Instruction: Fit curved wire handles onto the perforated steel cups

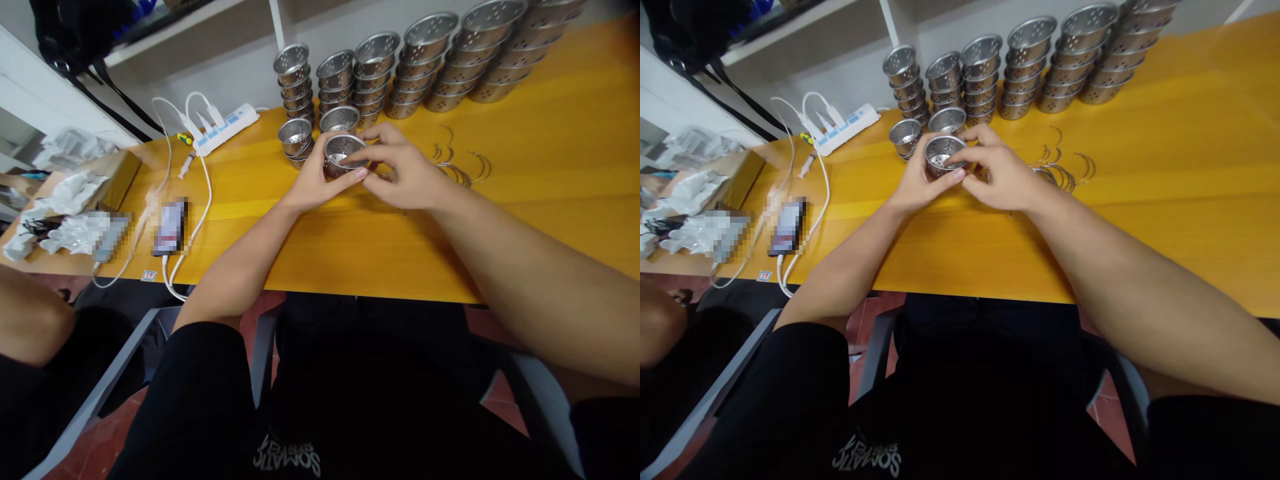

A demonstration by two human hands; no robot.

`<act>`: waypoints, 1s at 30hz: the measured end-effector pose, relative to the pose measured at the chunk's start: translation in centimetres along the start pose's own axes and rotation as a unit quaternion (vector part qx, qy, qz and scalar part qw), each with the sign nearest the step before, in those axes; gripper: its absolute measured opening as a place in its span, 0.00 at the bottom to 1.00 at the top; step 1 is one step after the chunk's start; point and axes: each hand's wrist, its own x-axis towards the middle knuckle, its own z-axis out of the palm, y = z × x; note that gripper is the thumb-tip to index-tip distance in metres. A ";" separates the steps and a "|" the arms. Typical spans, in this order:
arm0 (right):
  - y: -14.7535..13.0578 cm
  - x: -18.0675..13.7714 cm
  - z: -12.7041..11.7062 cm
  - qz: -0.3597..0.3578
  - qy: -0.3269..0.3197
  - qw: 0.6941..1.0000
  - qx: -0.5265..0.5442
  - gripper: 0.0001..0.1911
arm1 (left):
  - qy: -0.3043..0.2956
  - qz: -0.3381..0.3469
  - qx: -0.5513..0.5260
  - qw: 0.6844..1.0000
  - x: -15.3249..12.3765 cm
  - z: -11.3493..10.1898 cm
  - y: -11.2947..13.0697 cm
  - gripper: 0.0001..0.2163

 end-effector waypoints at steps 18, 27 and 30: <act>-0.4 0.0 -0.1 -0.002 0.103 0.993 0.049 0.25 | 0.030 -0.010 0.009 0.999 0.0 -2.5 1.8 0.56; 1.1 0.2 -0.3 0.036 0.165 0.986 0.006 0.22 | 0.154 -0.116 0.060 0.979 -0.1 -9.1 1.4 0.47; 1.2 0.2 -0.1 0.055 0.163 0.985 0.004 0.22 | 0.100 -0.148 0.073 0.981 -0.4 -11.4 0.3 0.43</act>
